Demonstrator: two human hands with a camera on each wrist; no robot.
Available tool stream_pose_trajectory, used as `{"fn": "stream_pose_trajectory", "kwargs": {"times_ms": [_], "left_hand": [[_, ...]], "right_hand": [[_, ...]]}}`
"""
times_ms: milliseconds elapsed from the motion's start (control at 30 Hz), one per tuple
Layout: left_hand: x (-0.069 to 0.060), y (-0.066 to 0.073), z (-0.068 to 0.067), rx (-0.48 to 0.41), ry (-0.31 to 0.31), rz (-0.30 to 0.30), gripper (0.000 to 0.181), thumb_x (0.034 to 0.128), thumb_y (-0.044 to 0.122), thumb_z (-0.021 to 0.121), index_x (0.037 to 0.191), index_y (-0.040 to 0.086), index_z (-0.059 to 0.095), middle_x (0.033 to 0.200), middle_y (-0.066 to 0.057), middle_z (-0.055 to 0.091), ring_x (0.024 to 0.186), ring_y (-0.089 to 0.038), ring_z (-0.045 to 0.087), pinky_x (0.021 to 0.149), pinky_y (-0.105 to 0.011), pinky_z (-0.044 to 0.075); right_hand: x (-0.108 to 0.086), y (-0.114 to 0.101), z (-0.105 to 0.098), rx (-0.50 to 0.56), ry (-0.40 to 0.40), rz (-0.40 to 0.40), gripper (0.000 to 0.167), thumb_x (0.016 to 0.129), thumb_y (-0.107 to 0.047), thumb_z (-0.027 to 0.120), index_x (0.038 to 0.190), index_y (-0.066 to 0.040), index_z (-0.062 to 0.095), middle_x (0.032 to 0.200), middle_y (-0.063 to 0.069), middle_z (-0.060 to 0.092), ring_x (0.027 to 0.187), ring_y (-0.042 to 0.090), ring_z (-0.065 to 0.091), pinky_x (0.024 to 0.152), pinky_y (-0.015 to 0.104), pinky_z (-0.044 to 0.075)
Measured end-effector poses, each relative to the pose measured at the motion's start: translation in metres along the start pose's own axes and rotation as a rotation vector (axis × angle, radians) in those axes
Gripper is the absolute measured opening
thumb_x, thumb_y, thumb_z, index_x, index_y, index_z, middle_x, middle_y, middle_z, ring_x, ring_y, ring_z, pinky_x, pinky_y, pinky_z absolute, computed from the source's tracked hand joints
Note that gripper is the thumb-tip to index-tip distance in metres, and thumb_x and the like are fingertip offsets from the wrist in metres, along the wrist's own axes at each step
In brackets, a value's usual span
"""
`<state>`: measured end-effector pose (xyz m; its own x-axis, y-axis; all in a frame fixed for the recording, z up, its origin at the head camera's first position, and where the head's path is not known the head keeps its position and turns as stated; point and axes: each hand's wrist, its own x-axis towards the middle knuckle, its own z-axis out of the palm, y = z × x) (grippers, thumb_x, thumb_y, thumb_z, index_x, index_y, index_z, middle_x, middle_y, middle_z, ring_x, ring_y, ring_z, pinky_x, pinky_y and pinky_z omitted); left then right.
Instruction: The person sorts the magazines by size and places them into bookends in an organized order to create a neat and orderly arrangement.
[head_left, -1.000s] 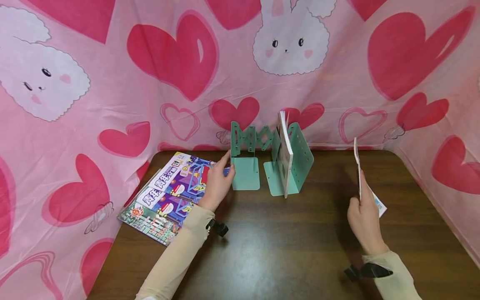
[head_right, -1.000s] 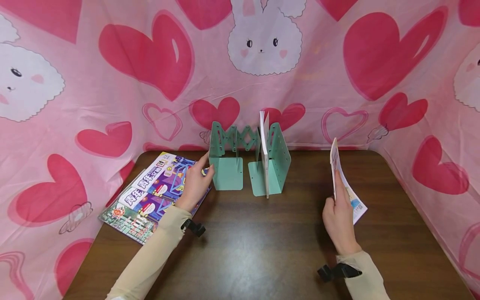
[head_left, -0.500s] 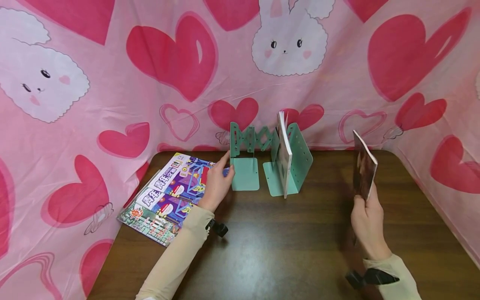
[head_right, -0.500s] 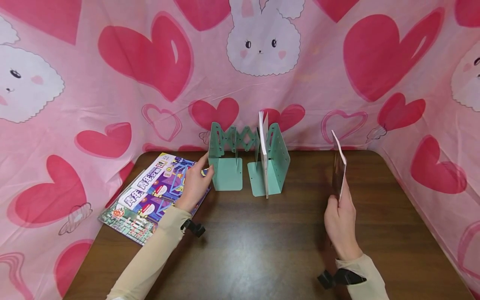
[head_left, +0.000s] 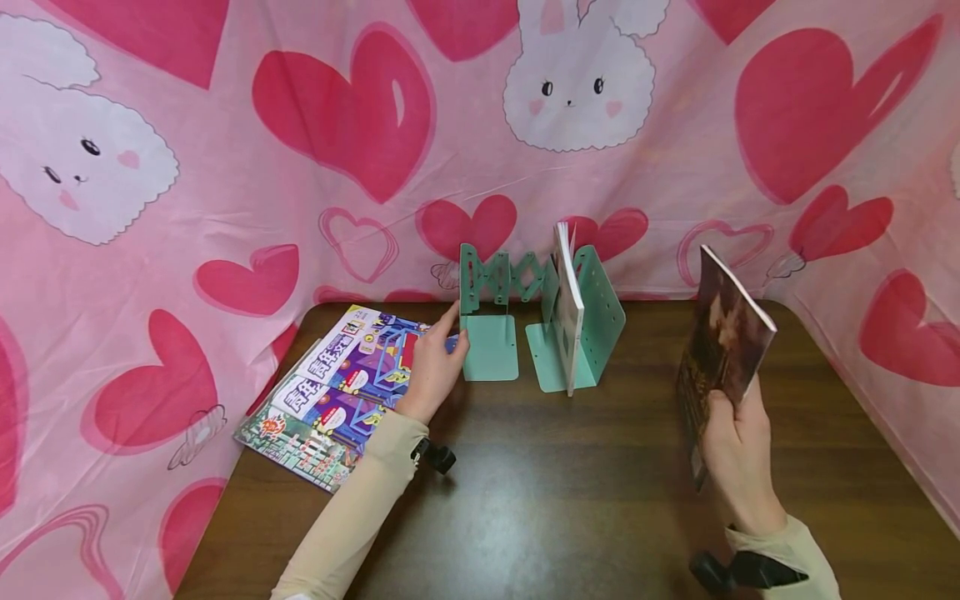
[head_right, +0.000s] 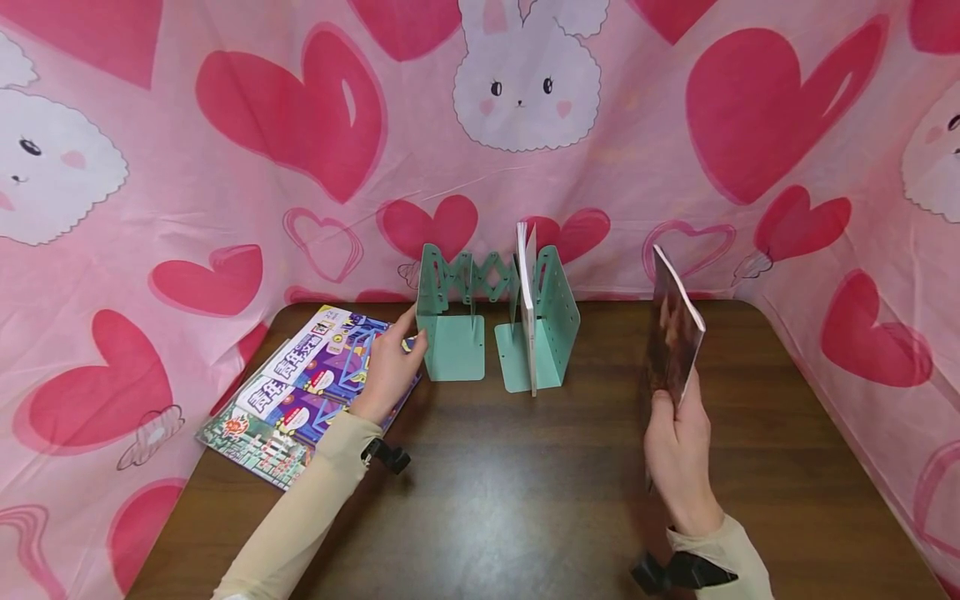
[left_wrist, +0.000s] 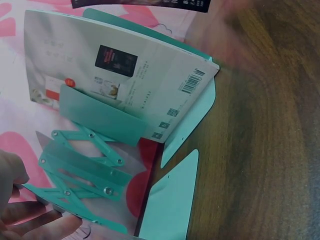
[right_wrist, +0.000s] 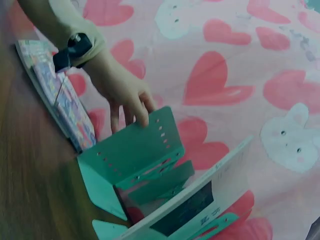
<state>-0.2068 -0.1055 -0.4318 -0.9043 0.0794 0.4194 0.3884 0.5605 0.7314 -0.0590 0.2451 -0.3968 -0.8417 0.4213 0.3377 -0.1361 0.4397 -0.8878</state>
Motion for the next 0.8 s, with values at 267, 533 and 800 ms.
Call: {"fn": "stream_pose_trajectory", "kwargs": {"times_ms": [267,533,800], "left_hand": [[0.001,0.0,0.001,0.007,0.013,0.008,0.052,0.1018,0.011,0.064,0.153,0.008,0.053,0.144,-0.016,0.063,0.127,-0.035,0.064,0.106,-0.05,0.052],[0.0,-0.001,0.001,-0.005,-0.001,0.003,0.052,0.103,0.013,0.063,0.153,0.007,0.052,0.144,-0.017,0.062,0.128,-0.036,0.063,0.107,-0.052,0.05],[-0.001,0.0,0.0,-0.022,-0.014,-0.013,0.053,0.1032,0.014,0.063,0.155,0.009,0.05,0.146,-0.015,0.061,0.131,-0.035,0.061,0.109,-0.051,0.049]], "right_hand": [[-0.008,-0.013,-0.001,0.016,0.005,-0.026,0.051,0.105,-0.002,0.042,0.153,-0.013,0.052,0.147,0.004,0.059,0.13,0.0,0.05,0.104,0.01,0.035],[-0.018,-0.027,0.0,-0.002,0.016,-0.033,0.041,0.105,-0.003,0.046,0.144,-0.003,0.056,0.128,-0.021,0.06,0.122,-0.003,0.052,0.099,0.009,0.037],[-0.029,-0.038,0.005,0.051,0.009,-0.039,0.038,0.105,0.001,0.045,0.141,0.003,0.057,0.123,-0.023,0.063,0.117,-0.004,0.056,0.096,0.008,0.041]]}}
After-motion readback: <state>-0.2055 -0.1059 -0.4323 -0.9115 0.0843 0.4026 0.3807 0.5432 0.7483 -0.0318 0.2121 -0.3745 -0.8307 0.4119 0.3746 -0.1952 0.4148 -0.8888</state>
